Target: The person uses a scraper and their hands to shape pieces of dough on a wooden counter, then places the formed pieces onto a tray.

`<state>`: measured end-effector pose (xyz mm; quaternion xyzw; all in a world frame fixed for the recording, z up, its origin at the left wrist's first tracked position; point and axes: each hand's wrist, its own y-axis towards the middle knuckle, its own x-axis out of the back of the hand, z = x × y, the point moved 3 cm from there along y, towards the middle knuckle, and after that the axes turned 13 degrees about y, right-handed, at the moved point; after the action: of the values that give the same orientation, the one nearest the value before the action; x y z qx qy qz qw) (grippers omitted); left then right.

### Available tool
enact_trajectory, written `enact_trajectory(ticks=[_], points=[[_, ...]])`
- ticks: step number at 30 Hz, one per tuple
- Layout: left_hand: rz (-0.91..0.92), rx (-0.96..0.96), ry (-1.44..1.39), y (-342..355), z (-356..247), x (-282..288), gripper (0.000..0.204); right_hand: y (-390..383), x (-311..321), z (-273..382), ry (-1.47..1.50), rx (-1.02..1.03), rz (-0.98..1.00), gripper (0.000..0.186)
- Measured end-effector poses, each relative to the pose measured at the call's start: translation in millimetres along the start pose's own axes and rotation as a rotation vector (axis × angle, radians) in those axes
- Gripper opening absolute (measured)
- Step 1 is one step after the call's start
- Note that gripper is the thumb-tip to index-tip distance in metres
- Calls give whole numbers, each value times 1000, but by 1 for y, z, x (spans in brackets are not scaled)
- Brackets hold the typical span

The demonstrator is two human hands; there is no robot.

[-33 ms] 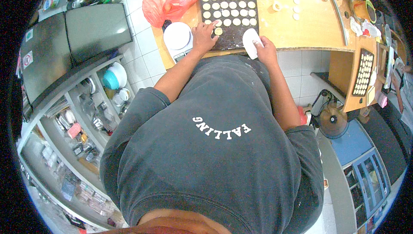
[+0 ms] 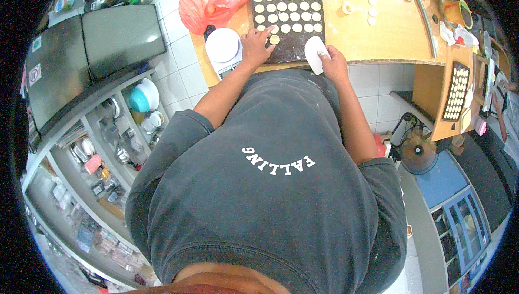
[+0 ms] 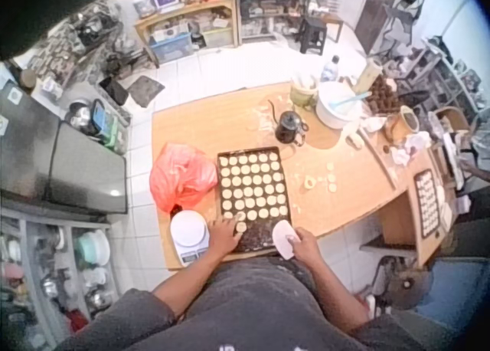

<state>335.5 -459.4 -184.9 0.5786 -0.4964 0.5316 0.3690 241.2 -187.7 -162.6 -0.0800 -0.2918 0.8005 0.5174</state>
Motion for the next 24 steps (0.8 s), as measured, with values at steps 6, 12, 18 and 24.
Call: enact_trajectory(ticks=[6, 12, 18, 24], points=[[-44, -27, -16, -2, -2, -2, 71, 0, 1, -5, -65, 31, -17, 21], [-42, -72, -9, 1, -7, -3, 66, -6, 1, -6, -38, 15, 1, 21], [-182, -186, 33, 2, -7, -3, 52, -9, 6, -3, -73, 111, -30, 21], [-154, -164, 4, -4, -4, -7, 29, -20, 10, 13, -63, 6, -37, 22]])
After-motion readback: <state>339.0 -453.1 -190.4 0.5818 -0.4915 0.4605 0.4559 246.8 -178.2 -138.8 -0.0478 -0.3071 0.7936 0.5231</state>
